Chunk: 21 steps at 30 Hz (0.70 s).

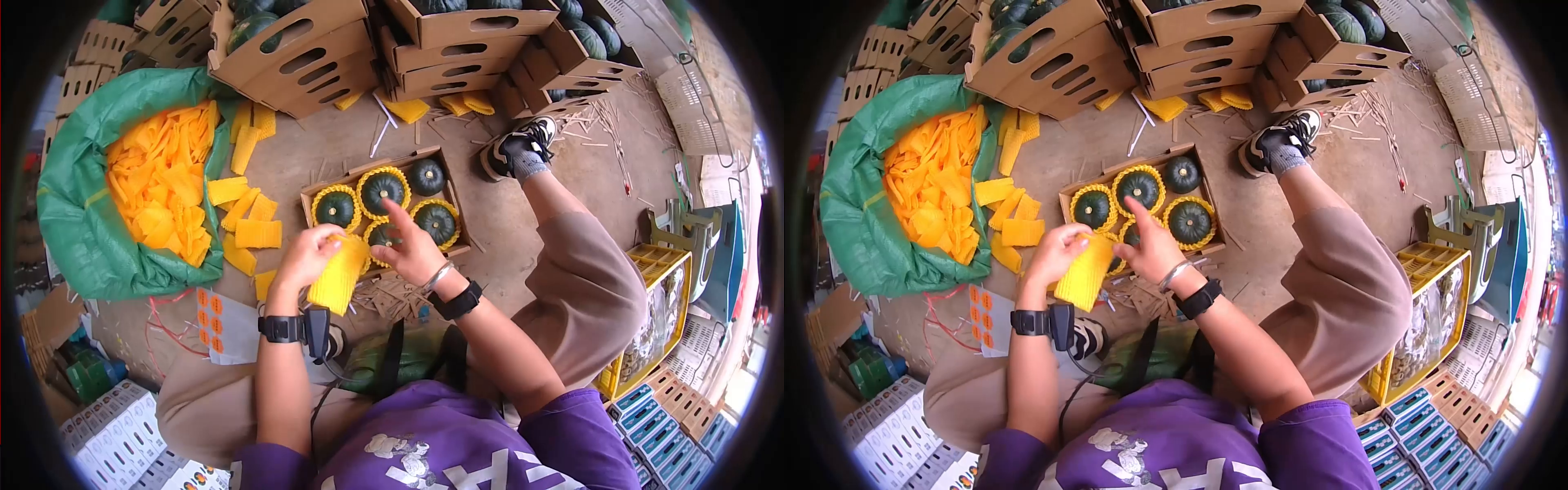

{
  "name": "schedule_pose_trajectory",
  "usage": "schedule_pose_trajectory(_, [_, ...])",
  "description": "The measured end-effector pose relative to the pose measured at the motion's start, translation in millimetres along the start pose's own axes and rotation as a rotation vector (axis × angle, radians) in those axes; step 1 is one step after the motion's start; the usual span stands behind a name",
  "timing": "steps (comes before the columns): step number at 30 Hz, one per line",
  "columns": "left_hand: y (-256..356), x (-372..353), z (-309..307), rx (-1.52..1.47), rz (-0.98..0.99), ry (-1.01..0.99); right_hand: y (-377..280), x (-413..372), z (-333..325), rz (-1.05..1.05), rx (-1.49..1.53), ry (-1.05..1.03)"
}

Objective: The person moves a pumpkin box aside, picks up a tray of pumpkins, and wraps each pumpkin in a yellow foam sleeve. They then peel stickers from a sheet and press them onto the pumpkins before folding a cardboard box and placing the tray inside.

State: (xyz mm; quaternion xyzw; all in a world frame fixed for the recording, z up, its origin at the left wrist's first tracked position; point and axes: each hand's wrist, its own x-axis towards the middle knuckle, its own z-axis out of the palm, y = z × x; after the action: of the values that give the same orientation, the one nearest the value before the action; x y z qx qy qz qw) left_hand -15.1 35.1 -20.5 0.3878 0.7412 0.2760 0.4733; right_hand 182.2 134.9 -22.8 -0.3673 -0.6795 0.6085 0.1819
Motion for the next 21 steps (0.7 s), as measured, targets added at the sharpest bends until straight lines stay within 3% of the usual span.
schedule_pose_trajectory(1, [15, -7, 15, -0.128, 0.124, -0.023, -2, -3, -2, 0.027, -0.001, -0.237])
schedule_pose_trajectory(2, [25, -14, 25, -0.254, 0.249, -0.047, -31, -6, -13, 0.071, -0.262, -0.487])
schedule_pose_trajectory(5, [18, -27, 41, -0.273, 0.096, -0.063, -30, -25, -16, 0.073, -0.401, -0.616])
schedule_pose_trajectory(6, [15, -36, 47, -0.507, 0.011, -0.251, -11, -27, -14, 0.089, 0.006, -0.368])
schedule_pose_trajectory(7, [19, -45, 50, -0.594, 0.062, -0.322, 4, -28, -13, 0.098, 0.410, -0.114])
schedule_pose_trajectory(8, [24, -53, 52, -0.686, 0.108, -0.389, 8, -16, -28, 0.179, 0.573, -0.053])
schedule_pose_trajectory(10, [30, -51, 64, -0.793, 0.116, -0.113, 6, -16, -38, 0.232, 0.904, -0.162])
schedule_pose_trajectory(11, [16, -45, 77, -0.963, 0.081, 0.051, -14, -23, -39, 0.289, 0.969, -0.380])
schedule_pose_trajectory(12, [1, -34, 86, -1.131, 0.052, 0.220, -8, -25, -29, 0.141, 0.747, -0.421])
schedule_pose_trajectory(13, [2, -28, 85, -0.620, 0.188, 0.249, -12, -23, -28, 0.105, 0.168, -0.244])
schedule_pose_trajectory(14, [2, -18, 79, 0.092, -0.026, 0.371, -15, -21, -29, 0.069, -0.409, -0.058])
schedule_pose_trajectory(15, [-1, -19, 79, 0.236, -0.019, 0.448, 4, -18, -24, -0.065, -0.435, 0.174])
schedule_pose_trajectory(16, [9, -22, 79, 0.383, -0.010, 0.523, 9, -13, -24, -0.123, -0.477, 0.253])
schedule_pose_trajectory(18, [8, -25, 84, 0.078, 0.019, 0.390, 21, -5, -17, -0.146, -0.609, 0.185])
schedule_pose_trajectory(19, [0, -19, 80, -0.402, 0.068, 0.012, 25, -1, -14, -0.164, -0.662, 0.079])
schedule_pose_trajectory(20, [-6, -18, 81, -0.405, 0.064, 0.008, 29, 5, -13, -0.186, -0.717, -0.032])
schedule_pose_trajectory(21, [-12, -16, 82, -0.734, 0.013, -0.040, 33, 14, -16, -0.026, -0.734, -0.229])
